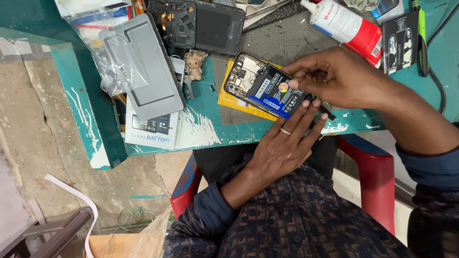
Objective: The person applies a liquid from a bottle onto an opened smartphone, wipes the phone interior with a cloth, opens a boxed replacement battery and peels its plastic packaging, then places the new battery into the phone body and presses it into position.
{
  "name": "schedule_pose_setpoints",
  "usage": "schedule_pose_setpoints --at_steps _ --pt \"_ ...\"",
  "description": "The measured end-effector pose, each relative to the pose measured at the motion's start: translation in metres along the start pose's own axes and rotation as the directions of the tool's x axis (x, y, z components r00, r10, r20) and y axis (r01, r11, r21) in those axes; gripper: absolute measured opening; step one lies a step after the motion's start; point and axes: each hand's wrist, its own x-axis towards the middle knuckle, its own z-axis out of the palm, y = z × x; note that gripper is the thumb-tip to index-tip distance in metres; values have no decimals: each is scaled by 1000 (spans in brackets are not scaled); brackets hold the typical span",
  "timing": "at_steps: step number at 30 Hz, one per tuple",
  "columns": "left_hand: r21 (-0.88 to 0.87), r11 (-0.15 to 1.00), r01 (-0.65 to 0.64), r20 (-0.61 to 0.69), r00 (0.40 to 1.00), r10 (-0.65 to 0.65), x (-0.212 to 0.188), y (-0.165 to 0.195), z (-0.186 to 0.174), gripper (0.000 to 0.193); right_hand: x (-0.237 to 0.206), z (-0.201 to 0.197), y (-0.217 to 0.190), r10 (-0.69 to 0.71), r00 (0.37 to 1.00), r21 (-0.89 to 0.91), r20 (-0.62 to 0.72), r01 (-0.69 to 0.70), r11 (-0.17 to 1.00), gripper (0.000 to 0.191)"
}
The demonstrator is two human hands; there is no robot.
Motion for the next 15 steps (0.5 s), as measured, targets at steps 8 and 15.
schedule_pose_setpoints --at_steps 8,15 --pt "107 992 -71 3 997 71 0 2 -1 52 0 1 8 -35 999 81 -31 38 996 38" --pt "89 992 -89 25 996 87 -1 2 -5 51 -3 7 5 37 999 54 -34 -35 998 37"
